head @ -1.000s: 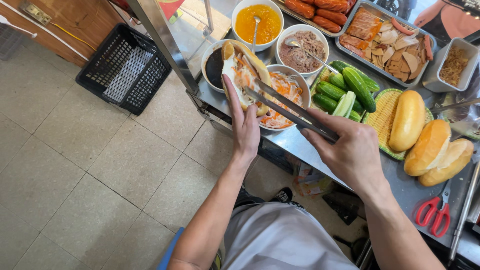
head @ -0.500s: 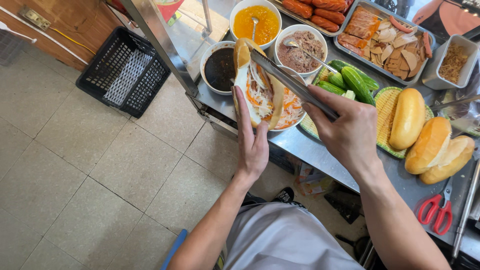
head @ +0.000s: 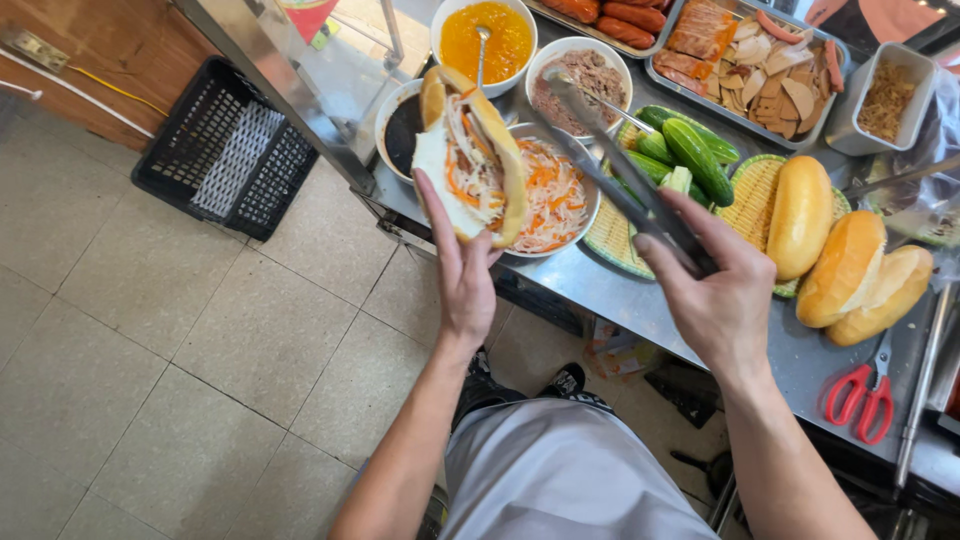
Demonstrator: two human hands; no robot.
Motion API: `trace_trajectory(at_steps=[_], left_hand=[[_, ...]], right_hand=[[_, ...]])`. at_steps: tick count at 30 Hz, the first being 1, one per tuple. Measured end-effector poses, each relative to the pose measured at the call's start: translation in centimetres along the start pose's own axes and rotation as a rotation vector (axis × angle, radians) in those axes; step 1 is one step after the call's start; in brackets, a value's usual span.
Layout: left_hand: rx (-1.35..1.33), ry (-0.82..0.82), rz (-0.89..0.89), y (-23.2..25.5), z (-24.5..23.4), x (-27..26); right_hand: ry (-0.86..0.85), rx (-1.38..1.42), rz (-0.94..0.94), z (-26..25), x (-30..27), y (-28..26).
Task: The person prepares several baguette sandwiches at a food stall. They cut the bread, spread condiments, and add sliced meats, pickled vegetables, and sauces using tongs and spoons. The finished sandwiches are placed on a warming rack and one is wrapped in paper.
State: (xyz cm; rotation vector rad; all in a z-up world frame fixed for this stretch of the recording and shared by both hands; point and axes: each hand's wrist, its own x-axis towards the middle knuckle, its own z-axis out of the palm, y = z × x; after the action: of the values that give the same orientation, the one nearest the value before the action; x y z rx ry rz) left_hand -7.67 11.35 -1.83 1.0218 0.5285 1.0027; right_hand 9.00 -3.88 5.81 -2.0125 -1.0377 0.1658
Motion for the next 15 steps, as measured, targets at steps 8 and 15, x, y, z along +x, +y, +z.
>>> trace_trajectory(at_steps=[8, 15], left_hand=[[-0.16, 0.029, -0.101, 0.0, -2.6, 0.1], [-0.163, 0.021, -0.088, 0.6, -5.0, -0.5]], right_hand=[[0.191, -0.272, 0.109, 3.5, -4.0, 17.4], [0.152, -0.517, -0.152, 6.0, -5.2, 20.3]])
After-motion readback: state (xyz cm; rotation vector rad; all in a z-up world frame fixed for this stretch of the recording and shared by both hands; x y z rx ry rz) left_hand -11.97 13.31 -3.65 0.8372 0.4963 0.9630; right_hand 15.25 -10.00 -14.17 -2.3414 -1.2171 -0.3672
